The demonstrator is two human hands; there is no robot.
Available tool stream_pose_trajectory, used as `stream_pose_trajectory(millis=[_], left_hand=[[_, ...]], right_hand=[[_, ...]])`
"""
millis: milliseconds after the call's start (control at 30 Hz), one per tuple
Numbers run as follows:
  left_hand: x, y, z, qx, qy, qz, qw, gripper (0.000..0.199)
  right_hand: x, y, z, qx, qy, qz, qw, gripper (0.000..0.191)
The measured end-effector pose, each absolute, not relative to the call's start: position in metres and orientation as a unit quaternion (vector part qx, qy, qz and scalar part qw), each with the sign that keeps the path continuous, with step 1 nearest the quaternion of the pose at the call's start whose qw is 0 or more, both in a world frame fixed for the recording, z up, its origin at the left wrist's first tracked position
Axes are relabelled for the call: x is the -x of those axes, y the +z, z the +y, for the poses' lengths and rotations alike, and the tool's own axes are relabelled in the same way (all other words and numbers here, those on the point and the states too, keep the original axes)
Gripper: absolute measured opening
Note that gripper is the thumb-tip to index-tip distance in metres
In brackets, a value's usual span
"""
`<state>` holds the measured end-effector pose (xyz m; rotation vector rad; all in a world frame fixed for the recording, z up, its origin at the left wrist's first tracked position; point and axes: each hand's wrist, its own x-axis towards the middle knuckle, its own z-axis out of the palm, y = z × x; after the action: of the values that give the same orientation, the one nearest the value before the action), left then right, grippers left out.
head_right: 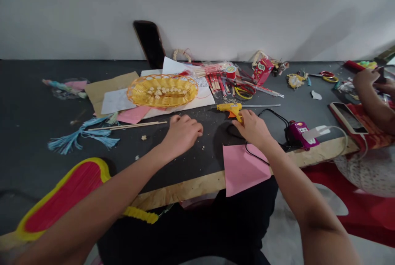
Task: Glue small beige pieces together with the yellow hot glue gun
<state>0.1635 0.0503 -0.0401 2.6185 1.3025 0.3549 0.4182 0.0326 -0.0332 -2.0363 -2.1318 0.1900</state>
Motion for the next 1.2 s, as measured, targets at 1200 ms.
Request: stream_pose_trajectory(millis=[1200], left_hand=[[-0.084,-0.038,0.037,-0.292,0.536,0.415,0.675,0.022]], right_hand=[[-0.318,-0.051,0.019,0.332,0.65,-0.56,0.391,0.038]])
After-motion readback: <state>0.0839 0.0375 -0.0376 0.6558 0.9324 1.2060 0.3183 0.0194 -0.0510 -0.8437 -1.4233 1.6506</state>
